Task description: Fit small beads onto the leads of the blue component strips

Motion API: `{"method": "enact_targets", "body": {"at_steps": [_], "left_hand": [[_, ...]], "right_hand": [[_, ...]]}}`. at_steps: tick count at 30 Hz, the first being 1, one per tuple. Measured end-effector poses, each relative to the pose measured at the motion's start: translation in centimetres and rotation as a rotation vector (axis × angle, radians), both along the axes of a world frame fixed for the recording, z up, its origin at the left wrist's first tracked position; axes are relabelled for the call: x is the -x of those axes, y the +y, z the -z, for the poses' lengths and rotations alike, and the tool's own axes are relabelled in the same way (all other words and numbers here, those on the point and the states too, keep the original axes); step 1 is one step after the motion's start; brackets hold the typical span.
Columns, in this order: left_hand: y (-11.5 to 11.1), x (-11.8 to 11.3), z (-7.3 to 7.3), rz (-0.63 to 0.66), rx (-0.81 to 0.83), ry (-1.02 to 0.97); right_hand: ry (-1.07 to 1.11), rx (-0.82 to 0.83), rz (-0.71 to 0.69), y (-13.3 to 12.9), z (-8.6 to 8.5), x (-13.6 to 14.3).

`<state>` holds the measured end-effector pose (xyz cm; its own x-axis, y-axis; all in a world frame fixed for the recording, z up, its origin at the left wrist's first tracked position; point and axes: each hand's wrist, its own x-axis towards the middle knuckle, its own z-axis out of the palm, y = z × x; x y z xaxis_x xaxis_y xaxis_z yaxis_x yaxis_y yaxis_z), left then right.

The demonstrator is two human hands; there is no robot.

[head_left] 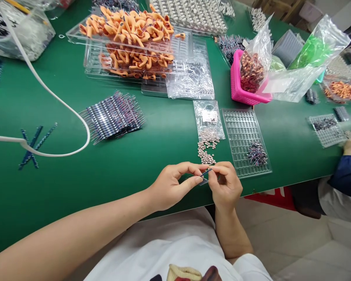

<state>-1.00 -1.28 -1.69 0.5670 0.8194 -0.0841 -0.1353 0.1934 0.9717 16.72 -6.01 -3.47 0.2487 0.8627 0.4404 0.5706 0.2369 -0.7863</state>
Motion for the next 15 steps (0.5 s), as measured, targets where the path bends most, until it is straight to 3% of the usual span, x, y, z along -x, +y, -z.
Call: {"method": "enact_targets", "body": {"at_steps": [15], "left_hand": [[0.11,-0.09,-0.34,-0.002,0.009,0.018]], "right_hand": [[-0.269,-0.102,0.053,-0.15,0.08,0.13]]}}
